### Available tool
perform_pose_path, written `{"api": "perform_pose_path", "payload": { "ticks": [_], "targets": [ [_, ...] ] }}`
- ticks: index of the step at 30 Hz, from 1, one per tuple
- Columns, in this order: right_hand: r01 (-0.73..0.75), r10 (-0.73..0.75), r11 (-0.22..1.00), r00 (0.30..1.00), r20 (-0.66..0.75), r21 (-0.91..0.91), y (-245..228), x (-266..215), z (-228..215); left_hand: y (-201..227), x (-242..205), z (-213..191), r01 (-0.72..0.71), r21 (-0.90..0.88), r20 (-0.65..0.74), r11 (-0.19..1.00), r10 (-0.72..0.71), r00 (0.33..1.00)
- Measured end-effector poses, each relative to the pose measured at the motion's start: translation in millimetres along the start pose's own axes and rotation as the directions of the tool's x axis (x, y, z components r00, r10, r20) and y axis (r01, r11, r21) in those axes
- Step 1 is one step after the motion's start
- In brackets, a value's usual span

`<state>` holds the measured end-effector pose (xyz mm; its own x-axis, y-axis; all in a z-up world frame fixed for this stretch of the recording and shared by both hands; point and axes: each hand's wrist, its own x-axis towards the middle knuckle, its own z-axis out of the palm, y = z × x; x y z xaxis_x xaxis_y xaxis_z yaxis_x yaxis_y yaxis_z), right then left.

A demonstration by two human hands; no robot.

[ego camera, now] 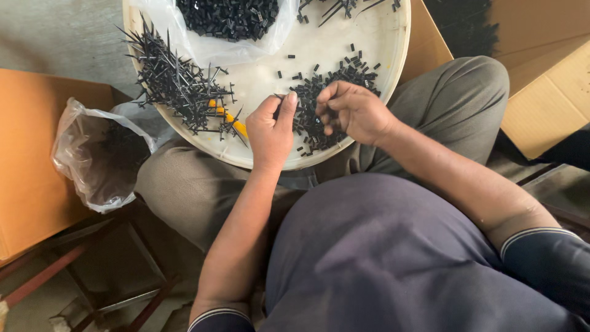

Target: The person sits cross-legged with a basin on their lap and repeatedly picks up nails and small black plastic sleeves, inserting the sleeves onto the nails. The assembled fasteners are placed into a nearby cardboard box.

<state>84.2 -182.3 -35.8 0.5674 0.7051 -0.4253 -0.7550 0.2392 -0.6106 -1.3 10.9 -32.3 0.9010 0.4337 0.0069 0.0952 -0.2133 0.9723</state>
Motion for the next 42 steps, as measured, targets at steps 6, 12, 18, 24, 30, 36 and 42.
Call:
{"api": "perform_pose_path", "payload": {
  "ticks": [6,12,18,24,30,36,42],
  "targets": [
    [0.181,-0.173,0.832,0.983,0.066,-0.524,5,1,16,19,-4,-5,-0.118,0.130,0.058,0.985,0.111,0.992],
    [-0.034,-0.130,0.697,0.977,-0.172,-0.717,12,10,6,20,-7,-2,-0.393,0.153,0.169,0.907,0.368,0.915],
    [-0.059,0.042,0.993,0.987,-0.156,-0.101,12,9,-7,27,-6,-2,-0.407,0.180,0.112,0.895,0.393,0.913],
    [-0.089,0.089,0.969,0.996,-0.009,-0.232,16,2,-4,25,-6,-4,-0.426,0.340,0.090,0.838,0.422,0.902],
    [0.305,-0.320,0.186,0.918,0.236,-0.934,15,3,13,3,-10,1,-0.217,0.446,0.093,0.868,0.197,0.976],
    [0.558,-0.422,0.118,0.777,0.467,-0.821,15,-8,9,-12,17,-33,0.110,0.504,-0.162,0.857,-0.032,0.986],
    [0.051,-0.041,0.991,0.995,-0.090,0.120,-31,5,-54,0,15,-61,0.080,0.858,-0.063,0.507,-0.051,0.997]
  ]
}}
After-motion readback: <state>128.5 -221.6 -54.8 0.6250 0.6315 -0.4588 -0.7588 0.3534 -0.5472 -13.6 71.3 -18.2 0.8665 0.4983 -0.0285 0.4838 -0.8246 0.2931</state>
